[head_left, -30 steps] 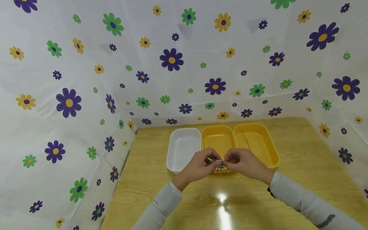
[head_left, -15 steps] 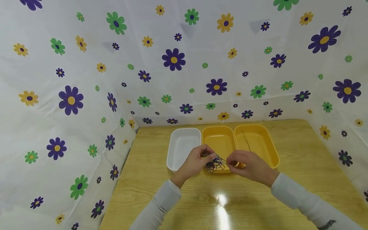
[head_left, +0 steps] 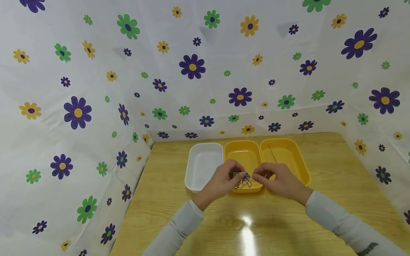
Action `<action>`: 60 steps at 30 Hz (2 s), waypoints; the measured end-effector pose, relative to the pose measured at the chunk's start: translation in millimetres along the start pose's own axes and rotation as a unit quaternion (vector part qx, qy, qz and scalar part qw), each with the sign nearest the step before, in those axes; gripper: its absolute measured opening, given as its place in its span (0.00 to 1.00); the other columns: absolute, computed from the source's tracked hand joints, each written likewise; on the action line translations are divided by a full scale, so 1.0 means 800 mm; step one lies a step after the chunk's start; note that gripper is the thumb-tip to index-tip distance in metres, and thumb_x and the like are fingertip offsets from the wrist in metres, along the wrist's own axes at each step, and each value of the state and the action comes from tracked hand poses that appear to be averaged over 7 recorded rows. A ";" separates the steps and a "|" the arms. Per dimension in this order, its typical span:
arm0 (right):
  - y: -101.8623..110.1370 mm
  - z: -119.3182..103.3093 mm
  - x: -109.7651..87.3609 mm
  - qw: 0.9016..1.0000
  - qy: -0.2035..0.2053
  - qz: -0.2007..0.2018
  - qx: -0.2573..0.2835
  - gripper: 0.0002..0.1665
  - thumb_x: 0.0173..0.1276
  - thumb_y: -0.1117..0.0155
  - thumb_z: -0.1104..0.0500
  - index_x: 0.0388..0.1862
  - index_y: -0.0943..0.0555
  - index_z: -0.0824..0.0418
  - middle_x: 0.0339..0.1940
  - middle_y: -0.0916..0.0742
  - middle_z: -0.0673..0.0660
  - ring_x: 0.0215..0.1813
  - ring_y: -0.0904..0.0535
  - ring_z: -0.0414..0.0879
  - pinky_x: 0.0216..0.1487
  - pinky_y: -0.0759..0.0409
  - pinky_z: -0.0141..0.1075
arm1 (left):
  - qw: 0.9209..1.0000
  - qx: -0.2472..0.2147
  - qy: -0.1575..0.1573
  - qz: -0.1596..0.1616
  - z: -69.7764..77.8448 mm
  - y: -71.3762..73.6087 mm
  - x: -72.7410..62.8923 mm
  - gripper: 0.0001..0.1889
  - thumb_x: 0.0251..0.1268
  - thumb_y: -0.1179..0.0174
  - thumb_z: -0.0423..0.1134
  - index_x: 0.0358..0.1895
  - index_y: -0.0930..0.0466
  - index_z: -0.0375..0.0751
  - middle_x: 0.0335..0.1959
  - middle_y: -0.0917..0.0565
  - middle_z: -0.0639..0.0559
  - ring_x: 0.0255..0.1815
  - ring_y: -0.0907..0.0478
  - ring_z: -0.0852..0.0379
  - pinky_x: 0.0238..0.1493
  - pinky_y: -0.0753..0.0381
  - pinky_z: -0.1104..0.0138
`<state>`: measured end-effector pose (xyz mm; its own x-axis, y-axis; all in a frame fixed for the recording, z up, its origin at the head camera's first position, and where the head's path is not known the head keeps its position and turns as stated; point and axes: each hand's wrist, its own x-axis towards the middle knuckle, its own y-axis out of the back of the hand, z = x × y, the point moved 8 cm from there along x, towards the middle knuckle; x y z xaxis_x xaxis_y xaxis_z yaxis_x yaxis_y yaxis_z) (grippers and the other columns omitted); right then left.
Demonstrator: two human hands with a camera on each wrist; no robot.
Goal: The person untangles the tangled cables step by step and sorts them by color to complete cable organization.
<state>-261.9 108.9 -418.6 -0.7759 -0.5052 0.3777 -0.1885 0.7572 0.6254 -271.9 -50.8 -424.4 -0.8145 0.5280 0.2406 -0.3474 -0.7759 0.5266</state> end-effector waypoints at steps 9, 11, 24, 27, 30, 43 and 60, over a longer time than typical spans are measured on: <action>-0.018 0.001 0.009 0.998 -0.044 -0.038 0.021 0.04 0.75 0.33 0.59 0.39 0.16 0.58 0.31 0.16 0.44 0.31 0.24 0.35 0.33 0.21 0.31 | 0.998 0.044 -0.038 -0.003 0.007 -0.009 -0.004 0.06 0.79 0.41 0.37 0.49 0.20 0.39 0.45 0.19 0.47 0.44 0.21 0.60 0.45 0.18 0.72; -0.021 0.001 0.005 0.998 -0.033 -0.029 0.036 0.03 0.76 0.34 0.60 0.39 0.17 0.58 0.30 0.17 0.44 0.31 0.25 0.35 0.32 0.22 0.30 | 0.999 0.037 -0.034 -0.004 0.004 -0.011 -0.005 0.06 0.79 0.41 0.38 0.49 0.20 0.39 0.45 0.18 0.47 0.44 0.20 0.60 0.45 0.17 0.72; -0.031 -0.016 -0.011 0.992 0.088 0.031 0.081 0.08 0.78 0.42 0.70 0.44 0.23 0.57 0.33 0.23 0.47 0.31 0.32 0.34 0.28 0.28 0.31 | 0.994 -0.103 0.040 -0.021 -0.024 -0.002 -0.013 0.07 0.78 0.40 0.36 0.48 0.20 0.33 0.46 0.16 0.40 0.41 0.21 0.64 0.44 0.20 0.71; -0.032 -0.011 -0.012 0.987 0.057 0.012 0.147 0.08 0.79 0.46 0.73 0.45 0.24 0.61 0.32 0.23 0.49 0.31 0.30 0.37 0.29 0.27 0.33 | 0.991 -0.122 0.036 -0.036 -0.024 0.000 -0.012 0.07 0.78 0.41 0.34 0.48 0.20 0.33 0.46 0.16 0.40 0.42 0.20 0.64 0.46 0.19 0.71; -0.032 -0.001 -0.014 0.980 -0.007 -0.013 0.199 0.05 0.82 0.49 0.69 0.46 0.24 0.67 0.33 0.22 0.51 0.34 0.27 0.39 0.33 0.24 0.34 | 0.991 -0.123 0.040 -0.047 -0.026 -0.001 -0.011 0.08 0.78 0.41 0.35 0.49 0.19 0.33 0.45 0.16 0.40 0.43 0.20 0.64 0.46 0.19 0.71; -0.017 0.013 -0.002 0.971 -0.094 -0.042 0.214 0.13 0.83 0.45 0.61 0.50 0.17 0.68 0.39 0.13 0.54 0.32 0.22 0.44 0.36 0.20 0.33 | 0.991 -0.125 0.038 -0.030 -0.019 0.006 -0.010 0.09 0.79 0.42 0.34 0.52 0.19 0.31 0.48 0.16 0.38 0.43 0.20 0.63 0.48 0.19 0.71; -0.002 -0.039 0.000 1.000 0.011 -0.015 0.000 0.03 0.79 0.39 0.64 0.43 0.18 0.59 0.28 0.17 0.46 0.29 0.26 0.32 0.31 0.24 0.31 | 0.999 0.034 -0.034 -0.016 0.015 -0.007 -0.014 0.07 0.77 0.38 0.37 0.49 0.18 0.38 0.45 0.13 0.48 0.43 0.17 0.59 0.42 0.16 0.69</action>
<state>-242.8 94.8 -398.5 -0.7567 -0.5370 0.3728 -0.2120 0.7410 0.6372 -255.3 -48.0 -420.0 -0.7693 0.5765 0.2754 -0.3390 -0.7337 0.5889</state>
